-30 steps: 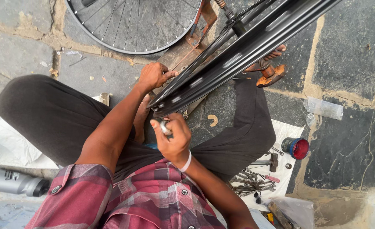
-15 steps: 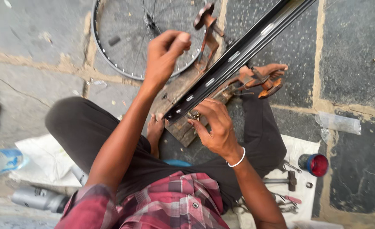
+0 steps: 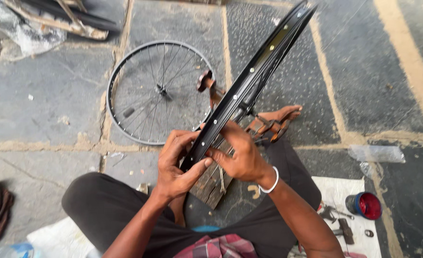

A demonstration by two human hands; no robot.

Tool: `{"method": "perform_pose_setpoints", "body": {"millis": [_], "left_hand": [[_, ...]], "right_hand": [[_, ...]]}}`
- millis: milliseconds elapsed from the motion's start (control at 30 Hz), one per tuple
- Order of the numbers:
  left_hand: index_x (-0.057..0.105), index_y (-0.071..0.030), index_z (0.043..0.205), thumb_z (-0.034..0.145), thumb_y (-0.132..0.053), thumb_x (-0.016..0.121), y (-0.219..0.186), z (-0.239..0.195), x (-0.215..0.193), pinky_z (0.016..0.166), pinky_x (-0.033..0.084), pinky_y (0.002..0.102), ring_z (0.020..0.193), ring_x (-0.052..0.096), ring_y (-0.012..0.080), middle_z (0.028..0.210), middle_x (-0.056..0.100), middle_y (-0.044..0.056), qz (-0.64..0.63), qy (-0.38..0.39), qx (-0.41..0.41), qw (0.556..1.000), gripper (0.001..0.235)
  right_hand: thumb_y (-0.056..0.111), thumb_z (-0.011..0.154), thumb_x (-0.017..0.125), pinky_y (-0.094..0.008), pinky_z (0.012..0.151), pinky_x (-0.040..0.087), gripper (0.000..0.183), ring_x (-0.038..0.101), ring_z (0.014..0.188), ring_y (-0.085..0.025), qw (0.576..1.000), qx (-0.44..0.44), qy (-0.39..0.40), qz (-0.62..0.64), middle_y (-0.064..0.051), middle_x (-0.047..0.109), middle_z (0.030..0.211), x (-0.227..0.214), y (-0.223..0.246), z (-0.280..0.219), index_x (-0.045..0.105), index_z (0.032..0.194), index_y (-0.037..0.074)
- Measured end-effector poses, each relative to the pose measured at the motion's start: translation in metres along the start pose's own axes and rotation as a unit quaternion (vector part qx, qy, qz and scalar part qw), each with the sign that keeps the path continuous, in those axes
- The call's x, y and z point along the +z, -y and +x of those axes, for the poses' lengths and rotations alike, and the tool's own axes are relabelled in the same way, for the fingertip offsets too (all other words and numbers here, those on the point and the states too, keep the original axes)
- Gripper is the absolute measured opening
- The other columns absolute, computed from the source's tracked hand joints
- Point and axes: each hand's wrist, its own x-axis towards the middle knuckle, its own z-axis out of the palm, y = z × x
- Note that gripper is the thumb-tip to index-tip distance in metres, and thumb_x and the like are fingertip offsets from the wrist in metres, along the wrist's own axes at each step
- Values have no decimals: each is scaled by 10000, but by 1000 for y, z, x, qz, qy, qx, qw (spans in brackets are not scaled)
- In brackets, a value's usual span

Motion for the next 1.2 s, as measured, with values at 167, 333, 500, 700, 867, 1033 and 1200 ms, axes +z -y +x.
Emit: {"method": "perform_pose_setpoints", "body": {"millis": [167, 333, 500, 700, 867, 1033, 1200], "left_hand": [[632, 39, 1315, 837, -76, 833, -4, 8, 1, 779, 442, 240, 920, 528, 95, 1128, 559, 50, -83, 34, -29, 996, 531], [632, 39, 1222, 856, -40, 818, -13, 21, 8, 907, 529, 266, 1015, 639, 117, 1125, 593, 60, -146, 30, -38, 988, 418], [666, 25, 1280, 819, -58, 858, -25, 33, 13, 689, 442, 206, 811, 479, 60, 1114, 551, 38, -99, 3, -47, 994, 507], [662, 34, 1327, 787, -78, 879, -28, 35, 16, 747, 457, 224, 882, 526, 84, 1148, 606, 55, -57, -8, -84, 995, 593], [675, 21, 1352, 805, -176, 851, -30, 42, 6, 830, 528, 266, 997, 663, 140, 1119, 686, 65, 12, 64, -70, 995, 607], [666, 33, 1320, 852, -182, 819, -25, 52, -2, 925, 514, 293, 1088, 639, 155, 1216, 645, 92, -68, 134, -40, 988, 537], [658, 43, 1315, 858, -111, 844, -27, 49, 7, 943, 517, 283, 1113, 633, 148, 1213, 631, 85, -150, 109, -79, 980, 517]], "right_hand": [[239, 977, 684, -436, 1060, 483, 460, 619, 1272, -355, 984, -18, 175, 2, -181, 593, 1442, -33, -7, 24, 597, 1373, 21], [272, 961, 600, -396, 953, 546, 361, 727, 1070, -279, 939, 68, 334, -48, -77, 740, 1137, -61, -28, 47, 672, 1277, 113], [240, 1002, 610, -453, 999, 519, 232, 681, 1073, -347, 973, -70, -111, -188, -94, 719, 1082, 0, -12, 20, 682, 1134, 63], [259, 1077, 668, -511, 1069, 531, 306, 662, 1133, -371, 877, -94, -417, -219, -170, 656, 1151, 68, -41, 10, 607, 1163, -28], [259, 1083, 511, -515, 1134, 499, 423, 619, 1293, -416, 903, -70, -402, -134, -226, 620, 1341, 77, -26, -8, 558, 1351, -65], [179, 1113, 487, -559, 1188, 455, 380, 593, 1358, -454, 900, -49, -384, -201, -256, 596, 1421, 81, -19, -17, 554, 1394, -67], [259, 1047, 685, -413, 1009, 586, 351, 721, 1153, -300, 955, -78, -264, -109, -150, 689, 1273, 18, -32, -15, 612, 1290, 17]]}}
